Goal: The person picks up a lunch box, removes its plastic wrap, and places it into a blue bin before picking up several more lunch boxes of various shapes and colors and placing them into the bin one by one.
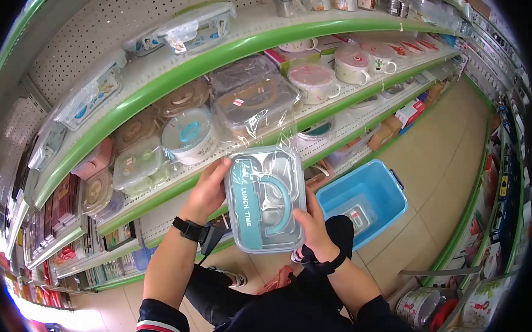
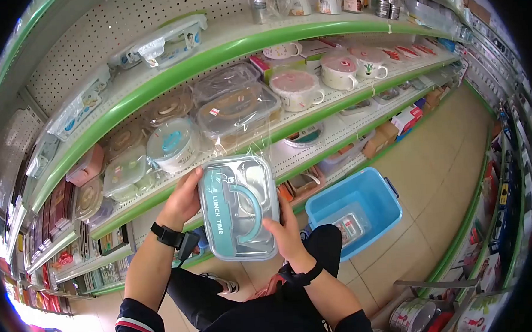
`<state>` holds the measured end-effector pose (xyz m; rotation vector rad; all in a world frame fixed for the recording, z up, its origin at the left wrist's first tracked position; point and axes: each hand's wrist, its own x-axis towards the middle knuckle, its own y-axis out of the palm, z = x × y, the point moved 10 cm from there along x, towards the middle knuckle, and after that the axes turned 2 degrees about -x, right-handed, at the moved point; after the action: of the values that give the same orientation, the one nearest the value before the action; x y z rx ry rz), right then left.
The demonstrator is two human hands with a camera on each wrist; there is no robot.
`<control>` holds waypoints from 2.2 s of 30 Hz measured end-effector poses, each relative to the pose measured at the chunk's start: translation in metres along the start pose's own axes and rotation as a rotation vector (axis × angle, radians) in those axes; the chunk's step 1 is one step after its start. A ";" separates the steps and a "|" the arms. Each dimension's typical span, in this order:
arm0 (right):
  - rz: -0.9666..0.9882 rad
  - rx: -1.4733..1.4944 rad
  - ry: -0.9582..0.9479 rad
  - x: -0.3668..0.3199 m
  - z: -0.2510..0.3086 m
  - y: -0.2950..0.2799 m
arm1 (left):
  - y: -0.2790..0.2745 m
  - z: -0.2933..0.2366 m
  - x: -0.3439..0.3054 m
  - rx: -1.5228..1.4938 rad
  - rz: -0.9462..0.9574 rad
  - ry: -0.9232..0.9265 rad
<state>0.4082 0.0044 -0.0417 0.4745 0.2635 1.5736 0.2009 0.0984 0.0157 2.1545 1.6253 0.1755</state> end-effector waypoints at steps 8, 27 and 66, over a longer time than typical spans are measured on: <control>0.029 0.086 0.099 -0.006 -0.003 0.005 | -0.003 -0.001 -0.008 0.080 0.059 0.021; 0.077 -0.148 -0.036 -0.007 0.015 0.011 | -0.009 0.006 -0.025 0.015 0.134 -0.001; 0.445 -0.786 -0.072 -0.060 0.081 0.107 | -0.061 0.061 -0.106 -0.274 0.047 0.059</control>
<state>0.3498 -0.0715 0.0700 -0.0393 -0.5443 1.9272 0.1364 -0.0044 -0.0473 1.9949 1.4857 0.4526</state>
